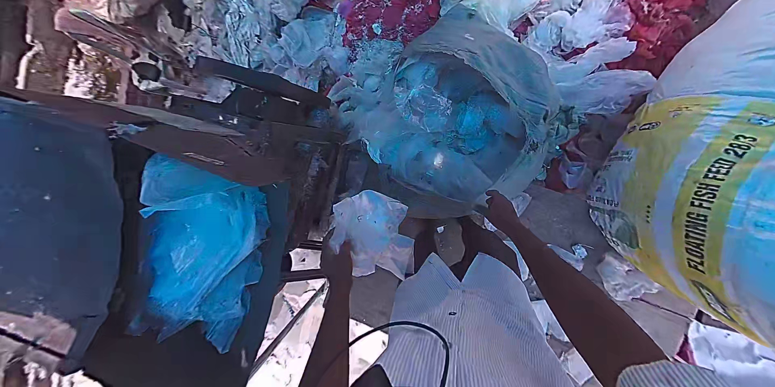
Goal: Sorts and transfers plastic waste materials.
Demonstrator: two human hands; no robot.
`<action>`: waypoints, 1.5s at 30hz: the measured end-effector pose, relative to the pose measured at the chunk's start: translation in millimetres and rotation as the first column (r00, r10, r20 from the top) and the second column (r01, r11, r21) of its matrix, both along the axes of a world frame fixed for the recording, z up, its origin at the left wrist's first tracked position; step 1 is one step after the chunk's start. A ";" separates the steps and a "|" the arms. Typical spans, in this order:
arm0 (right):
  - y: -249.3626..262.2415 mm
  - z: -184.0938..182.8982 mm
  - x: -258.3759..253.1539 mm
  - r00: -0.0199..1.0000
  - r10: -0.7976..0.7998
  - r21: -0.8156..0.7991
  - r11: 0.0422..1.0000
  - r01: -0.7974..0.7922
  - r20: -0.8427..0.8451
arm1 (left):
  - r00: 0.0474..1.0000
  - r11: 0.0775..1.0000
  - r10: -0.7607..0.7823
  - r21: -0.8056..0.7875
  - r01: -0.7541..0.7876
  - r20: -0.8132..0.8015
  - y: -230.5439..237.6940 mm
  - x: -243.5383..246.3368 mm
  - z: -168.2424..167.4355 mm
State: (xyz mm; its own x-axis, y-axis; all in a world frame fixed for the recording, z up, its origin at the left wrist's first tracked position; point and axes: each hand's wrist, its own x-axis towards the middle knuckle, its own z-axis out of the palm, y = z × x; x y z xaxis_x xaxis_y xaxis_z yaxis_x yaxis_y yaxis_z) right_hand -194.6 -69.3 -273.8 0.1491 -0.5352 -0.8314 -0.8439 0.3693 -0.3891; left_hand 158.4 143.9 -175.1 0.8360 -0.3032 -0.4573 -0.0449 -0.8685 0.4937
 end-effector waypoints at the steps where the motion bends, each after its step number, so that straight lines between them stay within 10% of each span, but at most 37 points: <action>1: -13.6 -24.5 11.7 0.998 0.068 0.019 0.997 -0.068 0.009 | 1.000 0.999 0.029 -0.025 -0.029 0.011 1.0 -5.3 -11.2; 8: -94.9 -215.6 126.9 0.924 0.379 -0.112 0.921 -0.372 0.052 | 0.981 0.994 0.102 -0.042 -0.097 0.165 -11.1 -27.5 -130.0; 16: -71.2 -397.6 282.6 0.986 -0.012 0.013 1.000 0.010 0.163 | 0.970 0.990 0.137 -0.016 -0.137 0.202 -1.3 -27.7 -233.7; 21: 12.3 -388.5 313.6 0.980 -0.046 0.137 0.990 0.019 0.192 | 0.976 0.990 0.127 0.041 -0.136 0.179 6.6 -13.5 -245.0; 27: 34.5 -343.5 192.1 0.956 0.122 0.213 0.960 -0.181 0.266 | 0.984 0.992 0.107 0.045 -0.114 0.140 8.9 -12.5 -237.0; 32: 61.3 -226.2 155.9 0.901 -0.042 0.149 0.989 -0.026 0.432 | 0.996 0.996 0.078 0.034 -0.079 0.040 -15.8 -27.5 -237.2; 39: 101.5 -126.1 232.0 0.483 0.390 -0.131 0.864 -0.486 0.784 | 0.741 0.915 0.261 -0.087 -0.395 -0.619 -35.1 -20.4 -189.5; 45: 97.9 -115.2 241.6 0.270 0.333 0.048 0.549 -0.835 0.904 | 0.916 0.944 0.331 0.090 -0.318 -0.229 23.7 7.9 -199.6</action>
